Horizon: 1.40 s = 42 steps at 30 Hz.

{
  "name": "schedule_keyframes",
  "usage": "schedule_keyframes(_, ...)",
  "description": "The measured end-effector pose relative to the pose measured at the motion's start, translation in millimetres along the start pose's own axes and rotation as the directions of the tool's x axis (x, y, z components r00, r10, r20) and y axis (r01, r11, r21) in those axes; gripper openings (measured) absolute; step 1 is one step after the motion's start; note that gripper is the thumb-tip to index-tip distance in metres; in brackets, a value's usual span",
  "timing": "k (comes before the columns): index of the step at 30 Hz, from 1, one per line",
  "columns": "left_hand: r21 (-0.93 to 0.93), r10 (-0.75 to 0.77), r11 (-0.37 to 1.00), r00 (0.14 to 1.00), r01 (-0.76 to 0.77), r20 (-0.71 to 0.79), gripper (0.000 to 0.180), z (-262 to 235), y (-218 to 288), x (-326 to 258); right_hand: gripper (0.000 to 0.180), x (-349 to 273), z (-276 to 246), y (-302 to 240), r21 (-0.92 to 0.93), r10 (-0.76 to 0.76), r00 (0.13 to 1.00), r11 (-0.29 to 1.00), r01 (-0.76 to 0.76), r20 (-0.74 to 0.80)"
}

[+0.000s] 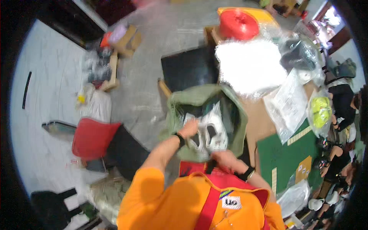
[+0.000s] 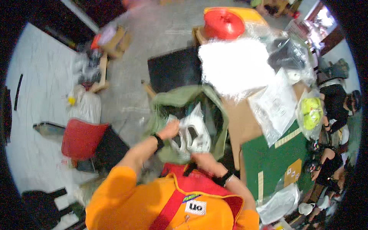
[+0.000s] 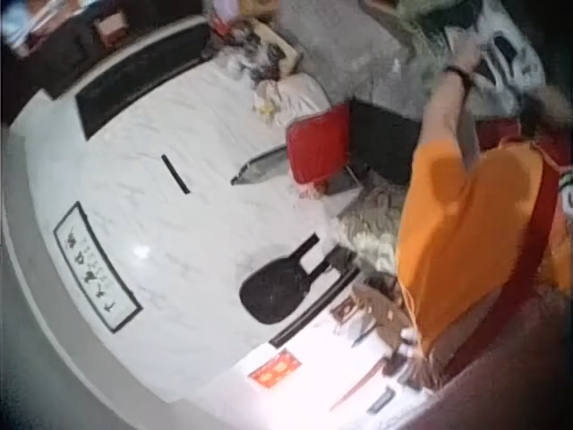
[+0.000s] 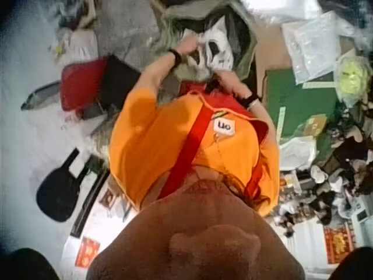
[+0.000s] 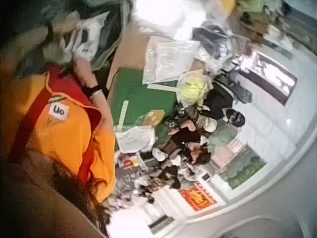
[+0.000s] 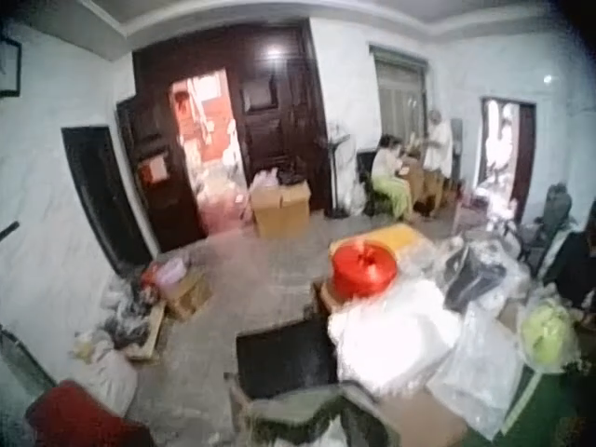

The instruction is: Pack finished shoes into large storage bags.

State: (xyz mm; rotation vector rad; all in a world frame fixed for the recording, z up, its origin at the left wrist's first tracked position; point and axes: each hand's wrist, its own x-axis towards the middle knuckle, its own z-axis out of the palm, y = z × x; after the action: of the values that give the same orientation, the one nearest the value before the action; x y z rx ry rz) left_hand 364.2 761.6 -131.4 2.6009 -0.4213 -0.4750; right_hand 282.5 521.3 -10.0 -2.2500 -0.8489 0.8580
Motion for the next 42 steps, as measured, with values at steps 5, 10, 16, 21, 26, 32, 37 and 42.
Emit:
schedule_keyframes(5,-0.551,-0.299,0.756,0.935,0.353,0.188,0.05,-41.3,12.1,-0.7,0.022,-8.7,20.1,23.8,0.114,0.087,0.996,0.99,-0.085,-0.006)
schedule_keyframes(10,-0.003,-0.44,0.891,0.863,0.453,-0.25,0.044,-77.2,-17.4,-42.1,0.022,-20.4,8.2,13.3,0.146,0.153,0.985,0.979,-0.14,-0.078)
schedule_keyframes(16,-0.197,-0.843,0.538,0.53,0.82,-0.096,0.055,-35.8,-85.9,-75.3,0.03,-16.2,-0.4,20.6,0.213,0.122,0.989,0.972,-0.102,-0.084)
schedule_keyframes(21,-0.196,-0.794,0.607,0.597,0.77,-0.112,0.033,-8.8,-124.1,-76.5,0.053,-13.1,-67.6,19.0,-0.057,0.217,0.422,0.834,-0.549,-0.88)
schedule_keyframes(26,-0.453,-0.755,0.656,0.529,0.604,-0.387,0.019,-18.4,-103.7,-68.5,0.046,11.5,-51.9,94.6,0.607,0.644,0.503,0.75,-0.264,-0.577)
schedule_keyframes(32,-0.606,-0.686,0.705,0.57,0.367,-0.453,0.04,-28.6,-75.5,-75.8,0.033,35.1,-15.7,127.7,0.775,0.726,0.391,0.63,-0.046,-0.567)
schedule_keyframes(37,-0.91,-0.844,0.403,0.424,0.096,-0.329,0.027,-84.8,-4.8,-98.2,0.029,14.4,-47.7,61.6,0.869,0.638,0.65,0.489,0.073,-0.414)
schedule_keyframes(42,-0.746,-0.699,0.659,0.441,0.093,-0.563,0.025,-119.5,-4.6,-104.7,0.028,21.2,-83.8,55.7,0.897,0.639,0.708,-0.063,0.437,-0.3)
